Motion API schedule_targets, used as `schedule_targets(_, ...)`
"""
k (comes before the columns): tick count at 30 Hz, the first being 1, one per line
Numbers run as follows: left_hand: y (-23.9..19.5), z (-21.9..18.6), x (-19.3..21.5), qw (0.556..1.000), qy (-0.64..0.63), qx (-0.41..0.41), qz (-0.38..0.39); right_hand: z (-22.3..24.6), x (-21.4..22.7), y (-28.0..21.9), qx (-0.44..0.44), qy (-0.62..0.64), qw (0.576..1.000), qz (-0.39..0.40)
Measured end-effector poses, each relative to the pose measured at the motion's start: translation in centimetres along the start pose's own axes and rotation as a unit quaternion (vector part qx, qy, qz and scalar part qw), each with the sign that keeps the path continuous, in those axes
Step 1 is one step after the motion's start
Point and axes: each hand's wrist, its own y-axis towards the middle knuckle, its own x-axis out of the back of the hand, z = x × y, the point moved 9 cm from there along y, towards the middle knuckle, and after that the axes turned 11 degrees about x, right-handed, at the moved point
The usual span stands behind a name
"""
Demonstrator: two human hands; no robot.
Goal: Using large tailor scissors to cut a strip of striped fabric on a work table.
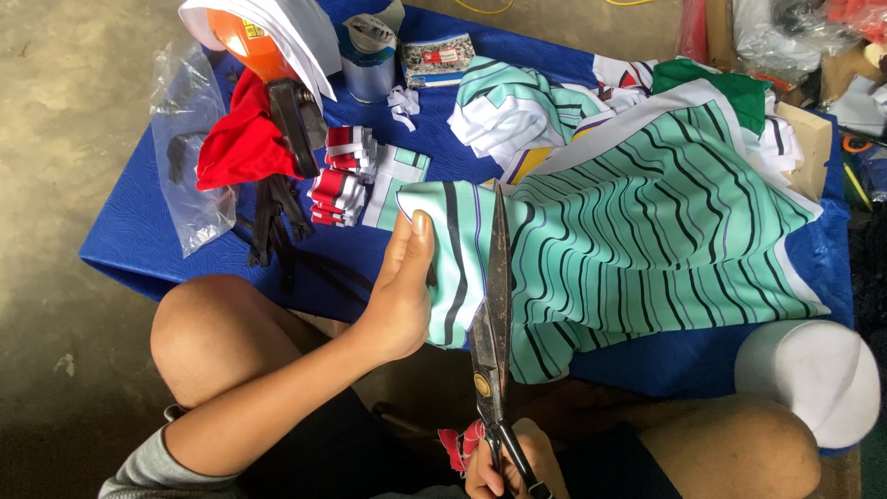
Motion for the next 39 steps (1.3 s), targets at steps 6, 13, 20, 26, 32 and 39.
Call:
schedule_targets(6,2.8,2.9,2.8,0.995,0.03,-0.091,0.041,-1.2,-0.1,-0.2,0.048,0.088,0.995,0.011)
schedule_targets(13,0.6,0.2,0.5,0.999,-0.01,-0.046,0.026,-7.6,-0.1,-0.3,-0.082,0.297,0.949,0.065)
schedule_targets(20,-2.1,-5.0,-1.5,0.962,0.126,-0.229,0.072,1.5,0.4,-1.0,0.044,0.016,0.992,-0.12)
schedule_targets(26,-3.5,-6.4,-2.5,0.899,0.291,-0.326,0.023,-3.6,-1.5,-0.1,-0.034,0.389,0.92,0.002)
schedule_targets(32,-7.4,-7.9,-4.2,0.762,0.357,-0.541,-0.01,-7.4,-3.8,-1.5,-0.082,0.484,0.769,0.409)
schedule_targets(39,-5.0,-6.5,-3.6,0.873,0.27,-0.402,0.054,-7.2,-2.8,0.6,0.066,0.423,0.795,0.43)
